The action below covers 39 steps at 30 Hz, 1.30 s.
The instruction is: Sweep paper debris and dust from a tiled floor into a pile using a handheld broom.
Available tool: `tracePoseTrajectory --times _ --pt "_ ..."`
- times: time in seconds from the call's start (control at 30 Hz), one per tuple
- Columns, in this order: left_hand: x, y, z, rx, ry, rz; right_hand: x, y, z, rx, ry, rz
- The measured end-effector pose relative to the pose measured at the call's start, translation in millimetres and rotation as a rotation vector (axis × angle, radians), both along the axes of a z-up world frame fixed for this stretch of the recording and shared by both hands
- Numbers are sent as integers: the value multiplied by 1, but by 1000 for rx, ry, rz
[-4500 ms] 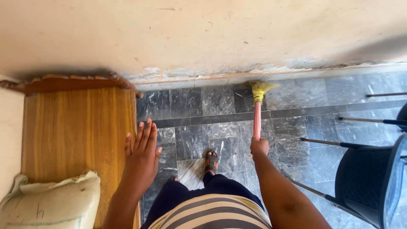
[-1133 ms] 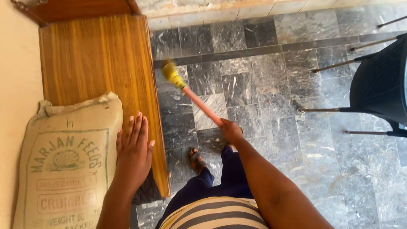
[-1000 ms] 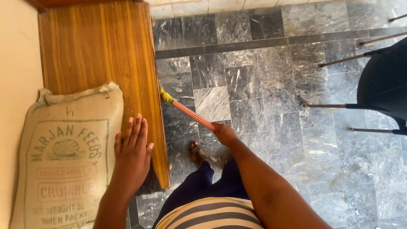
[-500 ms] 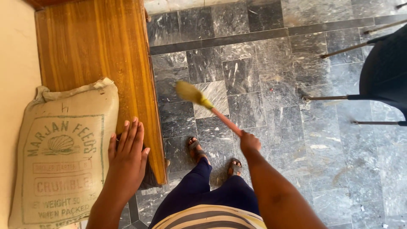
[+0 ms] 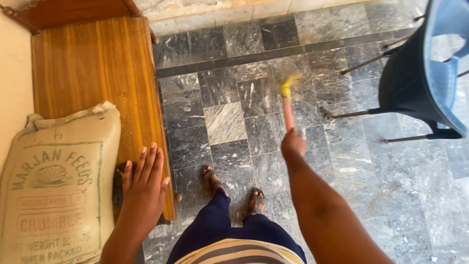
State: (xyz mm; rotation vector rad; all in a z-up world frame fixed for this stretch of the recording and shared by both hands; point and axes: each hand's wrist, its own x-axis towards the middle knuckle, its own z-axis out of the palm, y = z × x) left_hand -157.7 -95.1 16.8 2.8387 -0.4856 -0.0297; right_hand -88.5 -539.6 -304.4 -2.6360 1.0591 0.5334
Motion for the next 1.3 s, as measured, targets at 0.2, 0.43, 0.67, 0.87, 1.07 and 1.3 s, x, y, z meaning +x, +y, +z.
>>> tracePoseTrajectory --times 0.2,0.43,0.67,0.87,1.07,1.3 --pt "-33 -30 4 -21 -8 34 -53 40 -7 131 -76 342" --pt "-89 -49 6 -4 15 87 -121 137 -20 359 -82 613" --pt "-154 -47 -1 27 81 155 -180 171 -34 434 32 884" --pt "-169 -42 -4 26 77 154 -212 69 -45 210 189 719" --pt "-151 -62 2 -22 20 110 -213 -60 -20 59 287 136" --pt "-151 -57 16 -59 -21 28 -163 -101 -9 -27 42 -85"
